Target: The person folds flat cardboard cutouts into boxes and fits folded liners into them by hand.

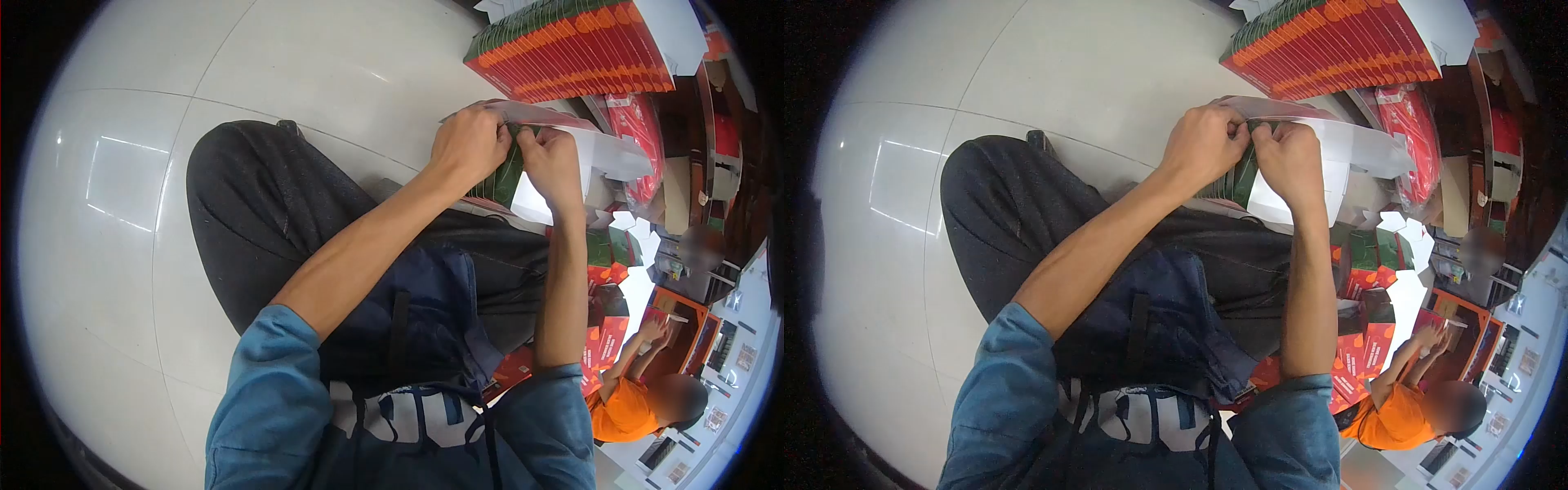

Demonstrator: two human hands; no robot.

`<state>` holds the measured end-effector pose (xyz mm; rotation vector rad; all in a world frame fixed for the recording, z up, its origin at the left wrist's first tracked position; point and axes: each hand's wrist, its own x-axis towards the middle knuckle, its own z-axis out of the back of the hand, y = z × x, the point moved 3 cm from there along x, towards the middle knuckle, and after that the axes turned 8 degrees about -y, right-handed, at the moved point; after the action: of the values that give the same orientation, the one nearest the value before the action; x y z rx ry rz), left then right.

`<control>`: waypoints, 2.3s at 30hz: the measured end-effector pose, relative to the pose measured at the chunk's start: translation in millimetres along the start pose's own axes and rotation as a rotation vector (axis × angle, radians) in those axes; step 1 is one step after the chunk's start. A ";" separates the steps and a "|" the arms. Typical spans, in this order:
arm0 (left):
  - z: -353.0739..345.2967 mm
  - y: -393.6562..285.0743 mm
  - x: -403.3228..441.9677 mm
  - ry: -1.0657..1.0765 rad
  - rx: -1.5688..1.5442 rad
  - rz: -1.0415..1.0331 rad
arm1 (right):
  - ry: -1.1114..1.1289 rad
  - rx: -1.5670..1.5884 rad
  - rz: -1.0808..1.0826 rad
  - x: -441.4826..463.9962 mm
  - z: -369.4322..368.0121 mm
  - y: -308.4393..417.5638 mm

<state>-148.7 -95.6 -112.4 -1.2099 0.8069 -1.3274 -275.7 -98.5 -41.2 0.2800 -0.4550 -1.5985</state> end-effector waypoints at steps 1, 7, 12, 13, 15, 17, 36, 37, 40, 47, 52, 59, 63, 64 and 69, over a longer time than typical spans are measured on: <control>-0.3 0.5 0.6 -0.002 -0.001 0.003 | 0.006 0.008 0.001 -0.6 -2.1 -0.5; -5.7 8.1 -1.5 -0.040 -0.010 -0.087 | 0.025 -0.093 0.018 1.6 -14.4 -4.4; -5.1 5.2 -8.7 -0.027 -0.111 -0.062 | 0.089 0.093 -0.036 -5.7 -21.6 -13.8; -4.9 4.5 -9.7 -0.013 -0.113 -0.053 | 0.122 0.116 -0.053 -8.0 -19.1 -11.4; -3.9 6.3 -10.7 -0.007 -0.093 -0.045 | 0.141 0.155 -0.092 -9.3 -17.2 -12.8; -7.1 6.6 -12.2 -0.009 -0.061 -0.051 | 0.074 0.160 0.003 -8.7 -22.0 -21.9; -14.9 0.7 -23.6 0.127 -0.040 -0.121 | 0.117 -0.508 -0.465 -194.5 294.2 -206.2; -13.9 3.3 -24.0 0.117 -0.029 -0.139 | 0.105 -0.379 -0.461 -213.8 292.9 -212.8; -12.5 5.0 -24.8 0.158 -0.001 -0.131 | -0.115 -0.257 -0.390 -238.2 295.7 -202.7; -7.2 -6.2 -29.4 0.064 -0.082 -0.131 | -0.751 -0.185 -0.103 -239.1 348.3 -132.3; 40.5 -44.2 -5.6 0.144 -0.572 -0.118 | -0.987 0.651 0.249 -169.8 313.5 -47.1; 275.4 -141.1 5.0 0.252 -1.002 -0.226 | -0.421 1.689 0.426 -16.8 101.4 167.7; 400.2 -110.1 -6.7 -0.156 -0.736 -0.210 | -0.052 2.134 0.252 -9.3 9.9 254.8; 432.2 -96.4 -10.1 -0.355 -0.663 -0.139 | 0.053 2.216 0.180 -12.0 -9.3 266.4; 353.8 -135.3 -46.8 0.270 -0.879 -0.127 | 0.303 2.271 0.045 -26.7 -46.0 284.4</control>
<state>145.1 35.6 92.9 -1.7902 1.6331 -1.2816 0.7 -87.0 43.6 2.0514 -1.8023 -0.2326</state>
